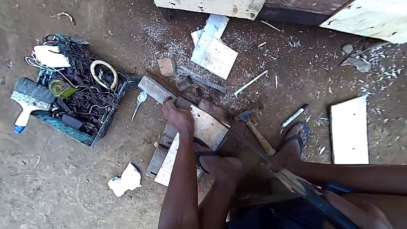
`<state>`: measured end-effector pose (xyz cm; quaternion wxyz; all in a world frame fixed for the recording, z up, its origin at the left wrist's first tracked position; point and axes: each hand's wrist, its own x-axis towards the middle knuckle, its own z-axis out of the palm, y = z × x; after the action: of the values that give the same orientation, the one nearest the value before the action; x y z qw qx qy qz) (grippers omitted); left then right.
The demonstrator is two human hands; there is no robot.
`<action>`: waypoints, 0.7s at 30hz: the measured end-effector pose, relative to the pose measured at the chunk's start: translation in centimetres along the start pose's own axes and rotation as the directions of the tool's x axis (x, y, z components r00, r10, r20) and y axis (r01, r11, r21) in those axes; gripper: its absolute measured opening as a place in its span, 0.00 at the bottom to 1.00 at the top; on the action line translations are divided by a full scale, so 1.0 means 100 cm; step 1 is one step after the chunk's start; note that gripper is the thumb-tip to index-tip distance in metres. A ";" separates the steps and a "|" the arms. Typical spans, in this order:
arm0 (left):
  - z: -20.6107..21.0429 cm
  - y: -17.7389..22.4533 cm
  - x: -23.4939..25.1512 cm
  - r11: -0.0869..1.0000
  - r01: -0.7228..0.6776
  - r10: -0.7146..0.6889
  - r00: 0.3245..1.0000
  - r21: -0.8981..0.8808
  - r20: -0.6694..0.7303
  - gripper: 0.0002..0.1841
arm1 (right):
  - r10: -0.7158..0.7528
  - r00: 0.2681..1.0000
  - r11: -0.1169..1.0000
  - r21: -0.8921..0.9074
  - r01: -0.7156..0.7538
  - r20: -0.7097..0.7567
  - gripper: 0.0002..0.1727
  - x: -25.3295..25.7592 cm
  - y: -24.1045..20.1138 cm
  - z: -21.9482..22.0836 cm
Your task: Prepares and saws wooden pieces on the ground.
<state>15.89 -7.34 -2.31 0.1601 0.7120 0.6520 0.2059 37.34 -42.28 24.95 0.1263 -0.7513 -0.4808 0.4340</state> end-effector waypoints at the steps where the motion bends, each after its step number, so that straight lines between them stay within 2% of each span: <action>1: -0.001 -0.001 -0.001 1.000 0.000 0.000 1.000 0.007 -0.011 0.13 | -0.010 1.000 1.000 0.003 0.010 -0.011 0.13 0.004 0.003 0.004; 3: 0.000 -0.002 0.003 1.000 -0.006 0.006 1.000 0.016 -0.014 0.13 | -0.102 0.975 0.995 -0.037 0.096 -0.198 0.12 0.064 0.011 0.045; 4: 0.000 -0.002 0.001 1.000 -0.005 0.005 1.000 0.019 -0.003 0.13 | -0.132 0.963 0.991 -0.031 0.128 -0.236 0.12 0.101 0.008 0.062; 6: -0.002 -0.003 0.001 1.000 -0.013 0.013 1.000 0.022 0.017 0.13 | -0.103 0.977 0.994 0.004 0.106 -0.185 0.12 0.147 -0.007 0.075; 8: -0.009 -0.005 -0.003 0.999 -0.041 0.040 0.998 0.023 0.051 0.13 | -0.066 0.987 0.998 -0.006 0.066 -0.145 0.12 0.133 -0.012 0.073; 11: -0.009 -0.004 0.002 0.999 -0.044 0.043 0.998 0.031 0.052 0.13 | -0.073 0.980 0.994 -0.091 0.057 -0.184 0.14 0.043 -0.002 0.043; 13: -0.008 -0.003 -0.003 0.999 -0.014 0.012 0.999 0.046 0.041 0.13 | 0.063 0.997 0.998 -0.002 -0.063 -0.033 0.17 -0.007 0.000 0.008; 14: -0.005 -0.001 -0.002 0.999 -0.003 0.001 0.999 0.048 0.035 0.13 | 0.134 0.990 0.990 0.043 -0.136 0.043 0.19 -0.005 -0.002 0.000; 15: -0.006 -0.002 -0.004 0.999 0.003 -0.005 0.999 0.053 0.033 0.14 | 0.144 0.987 0.986 0.072 -0.149 0.074 0.20 0.005 -0.005 0.001; 16: -0.006 -0.002 -0.004 0.998 0.002 -0.004 0.999 0.055 0.033 0.14 | 0.096 0.995 0.993 0.059 -0.098 0.038 0.19 0.024 -0.002 0.014; 18: -0.004 -0.003 0.000 0.999 -0.005 0.004 1.000 0.048 0.024 0.13 | -0.108 0.980 0.994 -0.046 0.102 -0.168 0.14 0.086 0.007 0.059; 20: -0.004 -0.003 0.000 0.999 -0.009 0.008 1.000 0.046 0.027 0.13 | -0.149 0.966 0.989 -0.046 0.142 -0.211 0.13 0.133 0.000 0.081; 21: 0.000 -0.004 0.005 0.999 -0.015 0.015 1.000 0.041 -0.001 0.13 | -0.128 0.971 0.992 -0.036 0.123 -0.202 0.12 0.138 -0.004 0.081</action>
<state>15.57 -6.78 -2.43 0.1435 0.7198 0.6508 0.1943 33.06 -32.41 13.09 0.1935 -0.7615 -0.5167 0.3401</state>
